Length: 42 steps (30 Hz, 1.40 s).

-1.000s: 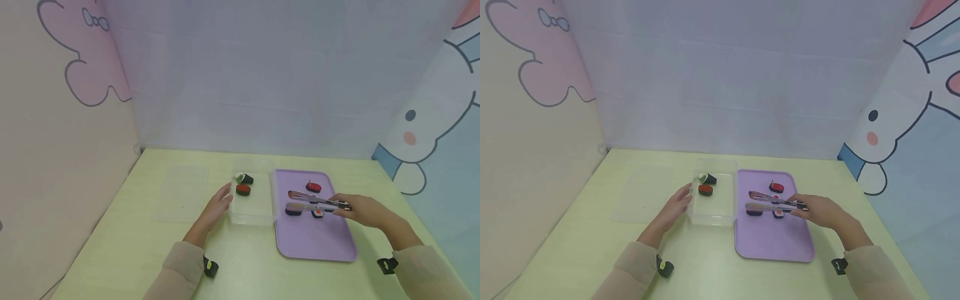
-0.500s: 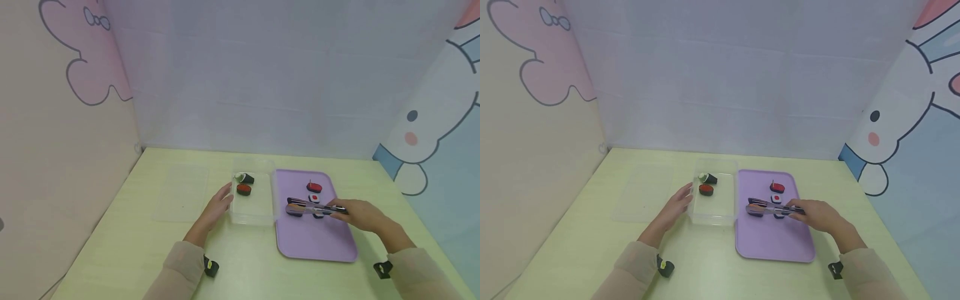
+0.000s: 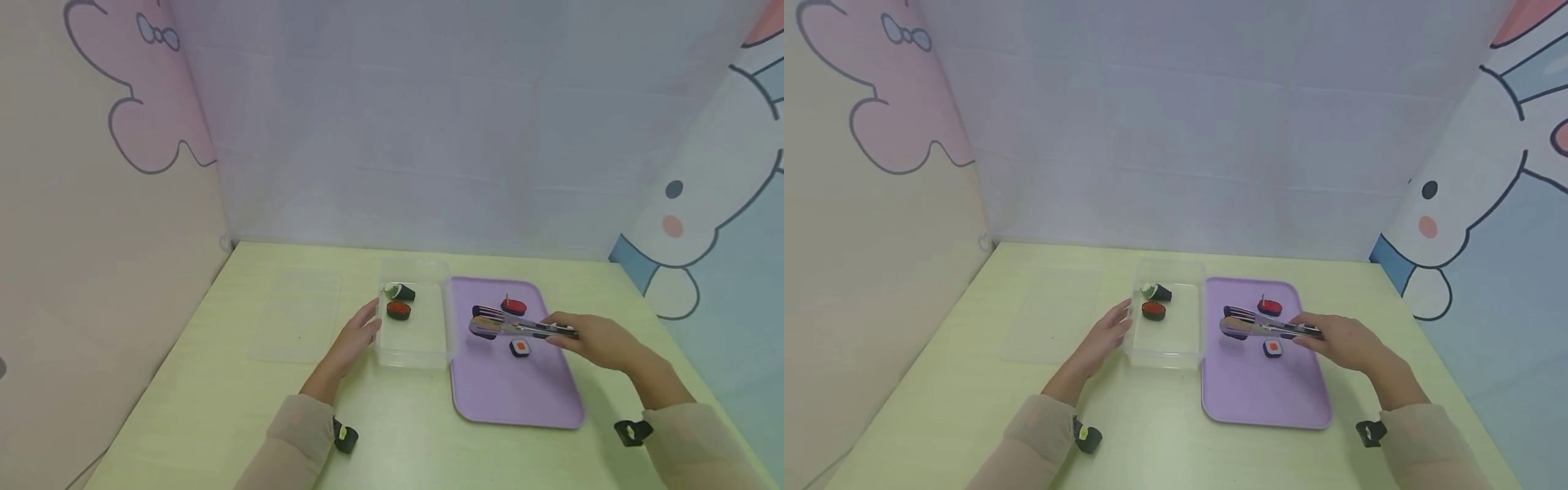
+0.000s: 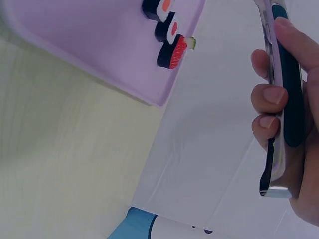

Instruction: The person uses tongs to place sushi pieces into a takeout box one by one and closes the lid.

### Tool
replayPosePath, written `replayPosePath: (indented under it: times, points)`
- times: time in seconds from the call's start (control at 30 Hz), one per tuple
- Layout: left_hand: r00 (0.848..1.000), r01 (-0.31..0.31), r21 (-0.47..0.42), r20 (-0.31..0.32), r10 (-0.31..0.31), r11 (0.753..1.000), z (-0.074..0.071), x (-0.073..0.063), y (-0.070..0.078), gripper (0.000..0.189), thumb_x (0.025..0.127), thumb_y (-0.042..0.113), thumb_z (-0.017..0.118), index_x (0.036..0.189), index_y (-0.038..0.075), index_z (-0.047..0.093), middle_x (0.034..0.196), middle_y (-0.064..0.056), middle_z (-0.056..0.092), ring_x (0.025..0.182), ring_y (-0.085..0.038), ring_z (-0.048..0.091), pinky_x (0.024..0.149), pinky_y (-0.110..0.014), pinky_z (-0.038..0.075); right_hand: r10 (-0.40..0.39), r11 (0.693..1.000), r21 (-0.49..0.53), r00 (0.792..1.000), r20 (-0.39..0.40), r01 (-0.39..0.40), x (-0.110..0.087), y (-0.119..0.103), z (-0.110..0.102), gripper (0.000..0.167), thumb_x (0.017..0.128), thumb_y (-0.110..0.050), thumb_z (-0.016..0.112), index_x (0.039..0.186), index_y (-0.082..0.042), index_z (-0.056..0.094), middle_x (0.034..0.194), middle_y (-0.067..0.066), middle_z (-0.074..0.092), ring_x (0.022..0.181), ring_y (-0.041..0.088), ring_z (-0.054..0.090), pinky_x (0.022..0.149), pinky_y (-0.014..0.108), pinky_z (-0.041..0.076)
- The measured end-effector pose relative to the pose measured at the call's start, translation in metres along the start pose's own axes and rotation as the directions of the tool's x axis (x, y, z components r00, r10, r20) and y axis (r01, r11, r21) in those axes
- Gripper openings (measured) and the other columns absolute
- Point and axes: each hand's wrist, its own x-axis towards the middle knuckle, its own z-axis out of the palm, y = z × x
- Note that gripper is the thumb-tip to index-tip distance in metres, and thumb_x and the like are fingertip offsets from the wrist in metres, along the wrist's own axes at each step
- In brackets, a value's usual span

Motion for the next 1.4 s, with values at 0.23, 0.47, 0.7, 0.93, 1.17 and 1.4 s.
replayPosePath:
  times: [0.23, 0.47, 0.7, 0.93, 1.17, 1.4]
  points:
    - [1.000, -0.007, -0.005, -0.003, 0.007, 1.000, 0.001, 0.000, 0.000, 0.053, 0.104, 0.019, 0.043, 0.154, 0.013, 0.028, 0.156, -0.017, 0.027, 0.139, -0.037, 0.030, 0.109, -0.052, 0.031, -0.043, 0.999, 0.021, 0.998, -0.041, 0.044, 0.010, -0.015, -0.012, 0.028, 0.095, -0.033, 0.065, 0.116, -0.015, 0.064, 0.085, -0.011, 0.059, 0.071, 0.010, 0.050, 0.063, 0.034, 0.043]
    - [1.000, 0.007, 0.002, -0.012, -0.007, 1.000, 0.002, 0.002, -0.001, 0.053, 0.104, 0.019, 0.044, 0.154, 0.014, 0.028, 0.156, -0.017, 0.027, 0.140, -0.036, 0.030, 0.109, -0.051, 0.032, -0.129, 0.991, 0.026, 0.991, -0.040, 0.130, 0.037, -0.037, -0.012, 0.029, 0.095, -0.030, 0.066, 0.118, -0.013, 0.066, 0.094, -0.009, 0.064, 0.073, 0.010, 0.051, 0.064, 0.036, 0.046]
    - [1.000, 0.001, -0.001, -0.019, -0.001, 1.000, 0.003, 0.003, -0.001, 0.053, 0.103, 0.018, 0.045, 0.154, 0.012, 0.029, 0.155, -0.019, 0.028, 0.139, -0.037, 0.030, 0.109, -0.051, 0.033, -0.212, 0.977, 0.018, 0.977, 0.002, 0.212, 0.071, -0.054, 0.002, 0.027, 0.097, -0.032, 0.063, 0.119, -0.017, 0.065, 0.085, -0.014, 0.059, 0.065, 0.005, 0.048, 0.060, 0.031, 0.043]
    - [1.000, -0.026, -0.019, 0.007, 0.027, 0.999, 0.004, 0.003, 0.002, 0.054, 0.104, 0.015, 0.042, 0.155, 0.009, 0.025, 0.156, -0.021, 0.024, 0.140, -0.039, 0.027, 0.109, -0.052, 0.031, -0.252, 0.967, -0.034, 0.967, 0.036, 0.253, 0.095, -0.072, 0.018, 0.025, 0.095, -0.034, 0.064, 0.117, -0.022, 0.064, 0.086, -0.015, 0.060, 0.066, 0.006, 0.048, 0.061, 0.031, 0.044]
    - [0.999, -0.028, -0.023, 0.027, 0.029, 0.999, 0.005, -0.009, 0.023, 0.053, 0.103, 0.011, 0.043, 0.153, 0.001, 0.025, 0.154, -0.026, 0.026, 0.138, -0.042, 0.029, 0.109, -0.052, 0.032, -0.238, 0.968, -0.058, 0.967, 0.089, 0.243, 0.107, -0.087, 0.024, 0.024, 0.095, -0.034, 0.064, 0.117, -0.025, 0.064, 0.085, -0.012, 0.059, 0.063, 0.008, 0.046, 0.055, 0.030, 0.042]
    - [1.000, -0.019, -0.025, 0.008, 0.019, 1.000, 0.006, -0.002, 0.012, 0.054, 0.104, 0.016, 0.044, 0.154, 0.007, 0.026, 0.155, -0.022, 0.026, 0.139, -0.040, 0.029, 0.109, -0.052, 0.032, -0.244, 0.965, -0.078, 0.966, 0.089, 0.250, 0.114, -0.093, 0.029, 0.018, 0.094, -0.034, 0.065, 0.110, -0.026, 0.064, 0.081, -0.010, 0.057, 0.064, 0.010, 0.047, 0.051, 0.031, 0.041]
